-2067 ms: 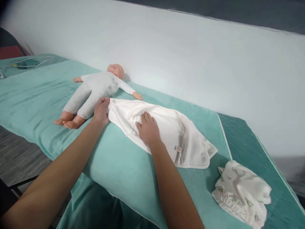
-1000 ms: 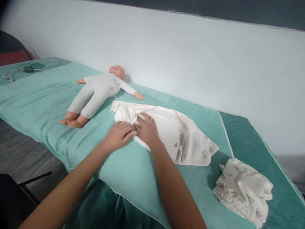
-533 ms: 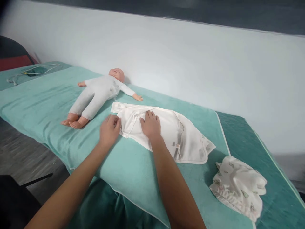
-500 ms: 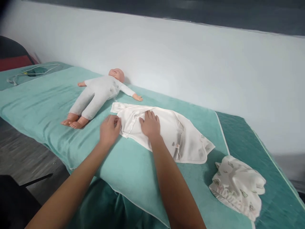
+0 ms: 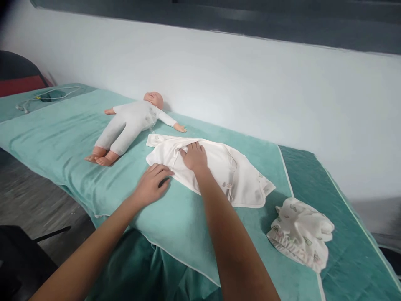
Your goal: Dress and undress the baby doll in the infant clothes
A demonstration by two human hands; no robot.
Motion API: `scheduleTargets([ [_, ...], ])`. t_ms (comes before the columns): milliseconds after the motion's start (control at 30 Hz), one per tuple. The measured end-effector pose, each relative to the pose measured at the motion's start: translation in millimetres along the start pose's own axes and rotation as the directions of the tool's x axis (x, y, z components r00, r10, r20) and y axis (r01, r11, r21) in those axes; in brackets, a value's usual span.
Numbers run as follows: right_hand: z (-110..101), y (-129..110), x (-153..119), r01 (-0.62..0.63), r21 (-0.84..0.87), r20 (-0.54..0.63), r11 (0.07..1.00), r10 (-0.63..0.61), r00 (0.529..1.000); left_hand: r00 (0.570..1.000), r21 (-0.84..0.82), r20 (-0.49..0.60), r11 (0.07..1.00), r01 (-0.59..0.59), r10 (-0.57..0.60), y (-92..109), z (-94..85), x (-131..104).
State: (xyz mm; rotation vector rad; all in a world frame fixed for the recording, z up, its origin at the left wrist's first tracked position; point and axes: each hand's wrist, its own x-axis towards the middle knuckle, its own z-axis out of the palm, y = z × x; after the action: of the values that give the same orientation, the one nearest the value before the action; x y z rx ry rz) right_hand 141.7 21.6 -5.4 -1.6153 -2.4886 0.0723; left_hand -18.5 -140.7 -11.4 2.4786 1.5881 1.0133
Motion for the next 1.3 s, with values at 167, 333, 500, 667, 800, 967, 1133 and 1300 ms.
scheduleTargets([
  [167,-0.2,-2.7,-5.5,0.009,0.015,-0.103,1.0,-0.008,0.995,0.993,0.038,-0.002,0.993,0.115,-0.115,-5.3,7.7,5.3],
  [333,-1.9,-6.6,-12.1,-0.091,0.022,-0.099,0.996,0.092,0.991,0.986,0.07,-0.043,0.984,0.165,-0.162,-8.2,12.2,7.2],
  [500,-4.3,-8.6,-19.3,-0.248,0.017,-0.031,0.969,0.248,0.968,0.988,0.031,-0.066,0.989,0.142,-0.139,-9.6,10.1,3.1],
  [667,-7.6,0.4,-28.2,-0.269,0.005,0.014,0.963,0.268,0.963,0.995,-0.057,-0.034,0.994,0.096,-0.098,-5.9,2.9,-2.3],
  [800,-10.6,24.3,-39.1,-0.296,0.003,0.001,0.955,0.296,0.955,0.992,-0.02,-0.005,0.991,0.13,-0.13,-1.4,-0.1,-2.3],
  [967,-14.8,60.6,-50.1,-0.388,-0.008,-0.052,0.922,0.387,0.921,0.992,0.007,-0.031,0.992,0.125,-0.125,-0.7,0.6,-1.4],
  [1133,-18.5,69.7,-55.0,-0.457,-0.007,-0.091,0.889,0.454,0.886,0.991,0.005,-0.051,0.992,0.126,-0.126,-1.7,1.3,-1.7],
  [1300,-17.6,66.3,-56.3,-0.472,-0.018,-0.107,0.881,0.468,0.877,0.99,-0.008,-0.054,0.991,0.133,-0.134,-2.9,1.9,-1.3],
])
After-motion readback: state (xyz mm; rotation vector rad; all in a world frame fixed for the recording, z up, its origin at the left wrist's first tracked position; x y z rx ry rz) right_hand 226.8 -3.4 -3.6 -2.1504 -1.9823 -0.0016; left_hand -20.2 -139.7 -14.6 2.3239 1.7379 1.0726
